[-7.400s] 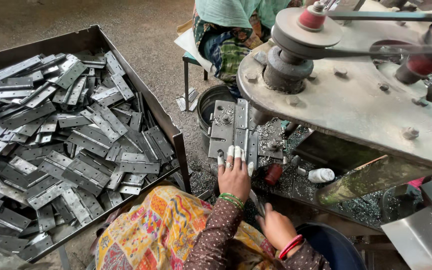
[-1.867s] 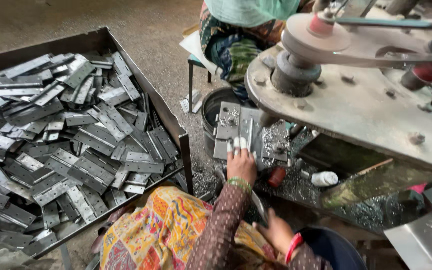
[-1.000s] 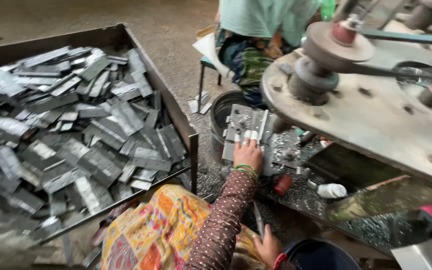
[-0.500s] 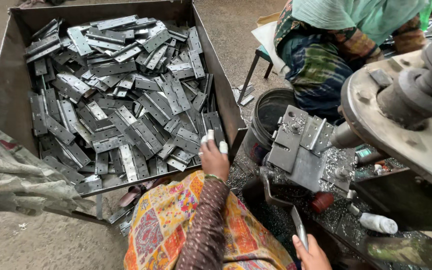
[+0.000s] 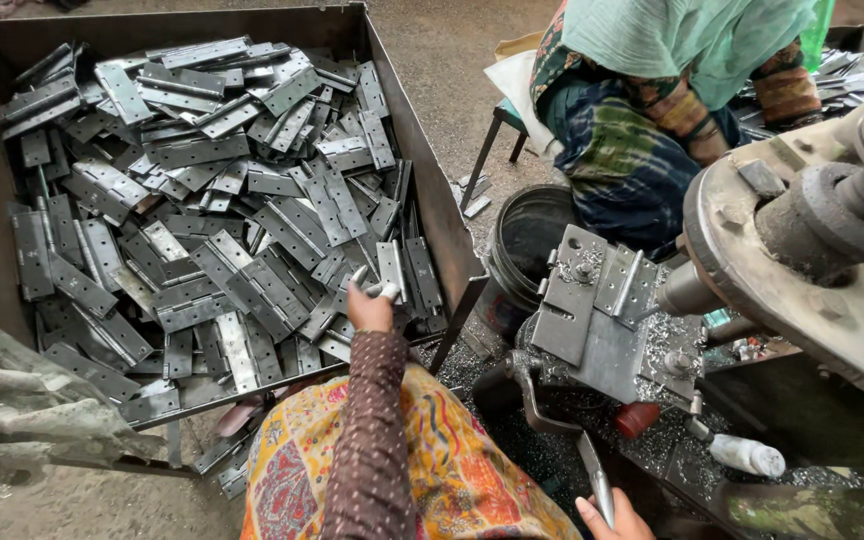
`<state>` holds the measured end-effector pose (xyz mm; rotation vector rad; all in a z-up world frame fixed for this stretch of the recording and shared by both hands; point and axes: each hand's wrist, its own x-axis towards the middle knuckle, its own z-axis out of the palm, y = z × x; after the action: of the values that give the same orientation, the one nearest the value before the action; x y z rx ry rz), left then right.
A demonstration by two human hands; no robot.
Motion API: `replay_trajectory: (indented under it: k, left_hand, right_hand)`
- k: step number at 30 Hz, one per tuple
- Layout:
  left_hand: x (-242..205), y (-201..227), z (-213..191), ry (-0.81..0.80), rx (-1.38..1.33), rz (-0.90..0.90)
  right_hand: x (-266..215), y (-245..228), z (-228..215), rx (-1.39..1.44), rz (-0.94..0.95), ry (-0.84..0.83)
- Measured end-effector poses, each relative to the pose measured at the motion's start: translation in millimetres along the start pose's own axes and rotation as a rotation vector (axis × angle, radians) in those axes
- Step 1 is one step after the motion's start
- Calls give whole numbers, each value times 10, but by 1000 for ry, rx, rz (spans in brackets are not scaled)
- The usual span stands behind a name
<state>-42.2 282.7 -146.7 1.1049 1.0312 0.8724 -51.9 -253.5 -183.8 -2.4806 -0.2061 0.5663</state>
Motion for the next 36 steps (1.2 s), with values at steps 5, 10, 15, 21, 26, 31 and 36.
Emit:
replay_trajectory:
  k: [5, 10, 15, 21, 26, 31, 36]
  left_hand:
    - [-564, 442, -364, -194, -495, 54]
    - [-1483, 1093, -417, -503, -538, 8]
    - [-2259, 1089, 204, -718, -434, -133]
    - [-2822, 901, 710, -625, 723, 540]
    - [-3124, 895, 743, -633, 1149, 1106]
    - [-3040, 814, 891, -749, 1146, 1012]
    - [-2929, 857, 937, -709, 1088, 1113]
  right_hand:
    - [-67, -183, -116, 3, -83, -16]
    - [-299, -459, -184, -57, -93, 12]
    - [-366, -662, -209, -99, -102, 23]
    - [-340, -700, -229, -109, -106, 12]
    - [-320, -688, -164, -71, -71, -34]
    - [-341, -644, -133, -95, -121, 28]
    - [-416, -723, -48, -50, -61, 35]
